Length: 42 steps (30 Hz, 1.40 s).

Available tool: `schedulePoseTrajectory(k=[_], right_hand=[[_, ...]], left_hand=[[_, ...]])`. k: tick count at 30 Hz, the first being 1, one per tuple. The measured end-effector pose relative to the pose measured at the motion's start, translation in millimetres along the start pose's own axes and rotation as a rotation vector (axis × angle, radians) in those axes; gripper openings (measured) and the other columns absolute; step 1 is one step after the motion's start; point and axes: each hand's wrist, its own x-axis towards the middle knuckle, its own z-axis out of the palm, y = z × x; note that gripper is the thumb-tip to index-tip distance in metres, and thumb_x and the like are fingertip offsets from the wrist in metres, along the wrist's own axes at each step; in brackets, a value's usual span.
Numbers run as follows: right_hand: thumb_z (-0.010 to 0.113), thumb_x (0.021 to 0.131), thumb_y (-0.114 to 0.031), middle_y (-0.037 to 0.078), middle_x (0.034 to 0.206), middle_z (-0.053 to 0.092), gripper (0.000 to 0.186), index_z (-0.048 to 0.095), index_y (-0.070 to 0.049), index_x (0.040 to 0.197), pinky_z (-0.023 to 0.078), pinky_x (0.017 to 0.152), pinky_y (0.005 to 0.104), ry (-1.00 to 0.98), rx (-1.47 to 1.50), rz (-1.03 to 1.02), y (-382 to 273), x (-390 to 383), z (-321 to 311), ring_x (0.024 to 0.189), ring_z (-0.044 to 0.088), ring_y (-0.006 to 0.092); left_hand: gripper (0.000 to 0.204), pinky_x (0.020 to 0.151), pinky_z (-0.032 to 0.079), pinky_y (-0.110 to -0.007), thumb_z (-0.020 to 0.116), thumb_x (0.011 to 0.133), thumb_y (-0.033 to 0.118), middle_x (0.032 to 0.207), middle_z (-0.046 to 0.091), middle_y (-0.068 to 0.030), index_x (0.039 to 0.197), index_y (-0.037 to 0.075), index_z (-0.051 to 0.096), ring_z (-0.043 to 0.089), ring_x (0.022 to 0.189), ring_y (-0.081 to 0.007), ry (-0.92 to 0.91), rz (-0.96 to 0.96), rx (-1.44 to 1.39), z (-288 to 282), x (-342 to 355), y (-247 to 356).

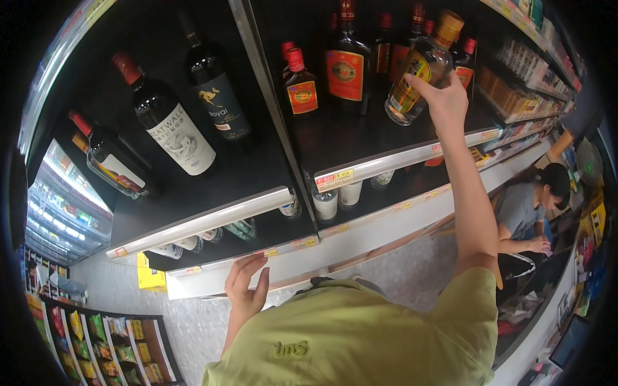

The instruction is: Organizing and rearranging various glass bottles of alcohol on a store shelf.

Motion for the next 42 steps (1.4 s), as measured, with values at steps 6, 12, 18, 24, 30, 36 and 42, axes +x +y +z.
schedulePoseTrajectory(k=[6, 12, 18, 24, 30, 36, 42], right_hand=[[0.085, 0.071, -0.036, 0.006, 0.096, 0.073, 0.057, 0.067, -0.001, 0.111, 0.050, 0.084, 0.0265, -0.086, -0.034, 0.050, 4, 25, 13, 0.089, 0.067, 0.0129], [0.085, 0.069, -0.046, 0.008, 0.099, 0.074, 0.061, 0.071, -0.002, 0.109, 0.050, 0.087, 0.0295, -0.176, -0.211, 0.074, 13, 39, 24, 0.093, 0.069, 0.0160], [0.084, 0.069, -0.049, 0.007, 0.098, 0.074, 0.060, 0.072, -0.005, 0.108, 0.050, 0.086, 0.0295, -0.195, -0.274, 0.094, 9, 43, 31, 0.093, 0.069, 0.0165], [0.083, 0.068, -0.055, 0.006, 0.098, 0.073, 0.064, 0.071, -0.006, 0.108, 0.050, 0.086, 0.0293, -0.179, -0.275, 0.122, 22, 48, 35, 0.092, 0.069, 0.0165], [0.081, 0.082, -0.036, 0.008, 0.120, 0.067, 0.060, 0.060, 0.000, 0.126, 0.046, 0.094, 0.0263, -0.221, 0.174, 0.014, 46, 42, 45, 0.109, 0.062, 0.0137], [0.067, 0.096, -0.019, 0.013, 0.130, 0.061, 0.047, 0.052, 0.005, 0.134, 0.043, 0.102, 0.0288, -0.019, 0.166, -0.072, 36, -2, 39, 0.118, 0.058, 0.0177], [0.057, 0.101, -0.013, 0.018, 0.129, 0.061, 0.030, 0.056, 0.005, 0.125, 0.047, 0.101, 0.0328, 0.261, 0.251, -0.169, -22, -88, 32, 0.116, 0.060, 0.0217]], left_hand=[[0.031, 0.074, 0.056, -0.035, 0.074, 0.075, -0.007, 0.103, 0.070, -0.0143, 0.103, 0.004, 0.069, 0.070, 0.088, -0.0294, -0.011, -0.012, 0.020, 4, 0, 7], [0.031, 0.074, 0.056, -0.035, 0.074, 0.075, -0.007, 0.103, 0.070, -0.0139, 0.103, 0.005, 0.069, 0.070, 0.087, -0.0292, -0.014, -0.034, 0.037, 4, -4, 10], [0.028, 0.080, 0.055, -0.036, 0.073, 0.074, -0.008, 0.102, 0.070, -0.0158, 0.100, 0.002, 0.069, 0.070, 0.092, -0.0303, -0.035, -0.084, 0.032, 3, -8, 12], [0.028, 0.080, 0.056, -0.036, 0.073, 0.074, -0.008, 0.102, 0.070, -0.0156, 0.100, 0.003, 0.069, 0.070, 0.093, -0.0303, -0.061, -0.090, 0.028, 6, -5, 10], [0.029, 0.081, 0.055, -0.036, 0.074, 0.074, -0.007, 0.104, 0.070, -0.0154, 0.101, 0.003, 0.070, 0.070, 0.093, -0.0309, -0.062, -0.125, 0.028, 5, -6, 7], [0.031, 0.071, 0.056, -0.035, 0.073, 0.076, -0.004, 0.104, 0.069, -0.0110, 0.106, 0.005, 0.068, 0.069, 0.086, -0.0278, 0.016, -0.024, 0.125, -9, -1, -12], [0.036, 0.086, 0.053, -0.035, 0.071, 0.075, -0.010, 0.109, 0.069, -0.0149, 0.108, 0.001, 0.065, 0.067, 0.100, -0.0294, 0.299, -0.049, 0.212, -56, 21, -26]])
